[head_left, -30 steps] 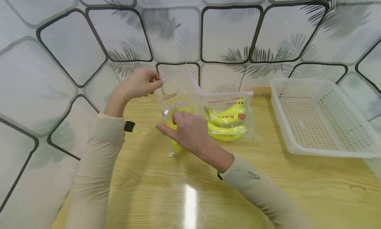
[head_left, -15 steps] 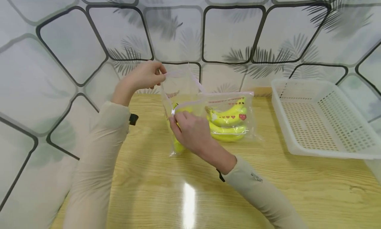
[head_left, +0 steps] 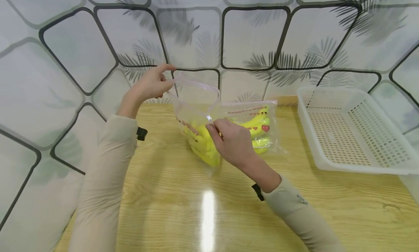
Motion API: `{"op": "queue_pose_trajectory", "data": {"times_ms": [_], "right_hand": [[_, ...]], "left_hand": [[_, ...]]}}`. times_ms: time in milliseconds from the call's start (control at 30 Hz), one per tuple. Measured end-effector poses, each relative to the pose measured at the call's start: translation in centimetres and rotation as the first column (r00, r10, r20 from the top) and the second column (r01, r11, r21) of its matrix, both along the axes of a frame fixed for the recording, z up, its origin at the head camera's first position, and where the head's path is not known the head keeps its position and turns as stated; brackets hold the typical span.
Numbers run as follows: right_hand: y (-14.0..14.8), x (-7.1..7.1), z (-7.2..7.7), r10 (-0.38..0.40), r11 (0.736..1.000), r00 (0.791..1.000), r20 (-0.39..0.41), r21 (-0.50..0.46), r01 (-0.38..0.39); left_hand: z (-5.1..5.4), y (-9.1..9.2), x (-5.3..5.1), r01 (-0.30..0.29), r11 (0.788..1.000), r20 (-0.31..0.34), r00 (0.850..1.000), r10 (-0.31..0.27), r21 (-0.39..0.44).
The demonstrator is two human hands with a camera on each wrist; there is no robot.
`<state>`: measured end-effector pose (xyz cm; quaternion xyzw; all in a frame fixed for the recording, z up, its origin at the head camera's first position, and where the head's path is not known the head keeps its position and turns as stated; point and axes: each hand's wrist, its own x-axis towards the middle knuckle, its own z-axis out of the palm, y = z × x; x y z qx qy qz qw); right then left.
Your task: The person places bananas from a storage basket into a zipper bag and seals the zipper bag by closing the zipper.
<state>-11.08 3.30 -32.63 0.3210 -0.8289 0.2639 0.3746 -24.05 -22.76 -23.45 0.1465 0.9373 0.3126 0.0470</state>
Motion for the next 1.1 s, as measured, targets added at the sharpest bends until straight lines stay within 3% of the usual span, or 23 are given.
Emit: {"op": "queue_pose_trajectory", "data": {"times_ms": [233,467,667,733,833,900,967,1100], "right_hand": [[3.0,-0.8,0.5,0.049,0.985,0.986,0.157,-0.171,-0.021],[4.7,-1.6,0.5,0.147,0.946,0.942,0.301,-0.322,-0.045],[5.2,-1.8,0.2,0.181,0.919,0.875,0.448,-0.394,0.011],[5.2,-1.8,0.3,0.192,0.914,0.85,0.49,-0.405,0.027],[5.3,-1.8,0.4,0.216,0.908,0.813,0.541,-0.418,0.036],[5.3,-1.8,0.4,0.234,0.903,0.788,0.569,-0.427,0.04],[5.3,-1.8,0.5,0.258,0.895,0.758,0.599,-0.445,0.046],[5.4,-1.7,0.6,0.308,0.873,0.708,0.636,-0.485,0.055]], "left_hand": [[-0.1,-0.1,1.2,0.041,0.987,0.076,0.996,-0.054,0.157],[-1.0,0.3,1.7,0.063,0.957,0.128,0.986,-0.103,0.283],[-2.6,0.2,1.6,0.075,0.884,0.147,0.976,-0.159,0.462],[-3.1,0.3,1.6,0.068,0.841,0.164,0.969,-0.183,0.537],[-4.0,0.5,1.5,0.047,0.76,0.181,0.96,-0.214,0.648],[-4.6,0.6,1.4,0.062,0.736,0.158,0.961,-0.225,0.674],[-5.2,0.8,1.3,0.09,0.74,0.118,0.967,-0.224,0.666],[-6.1,1.1,1.6,0.115,0.783,0.02,0.987,-0.16,0.611]]}}
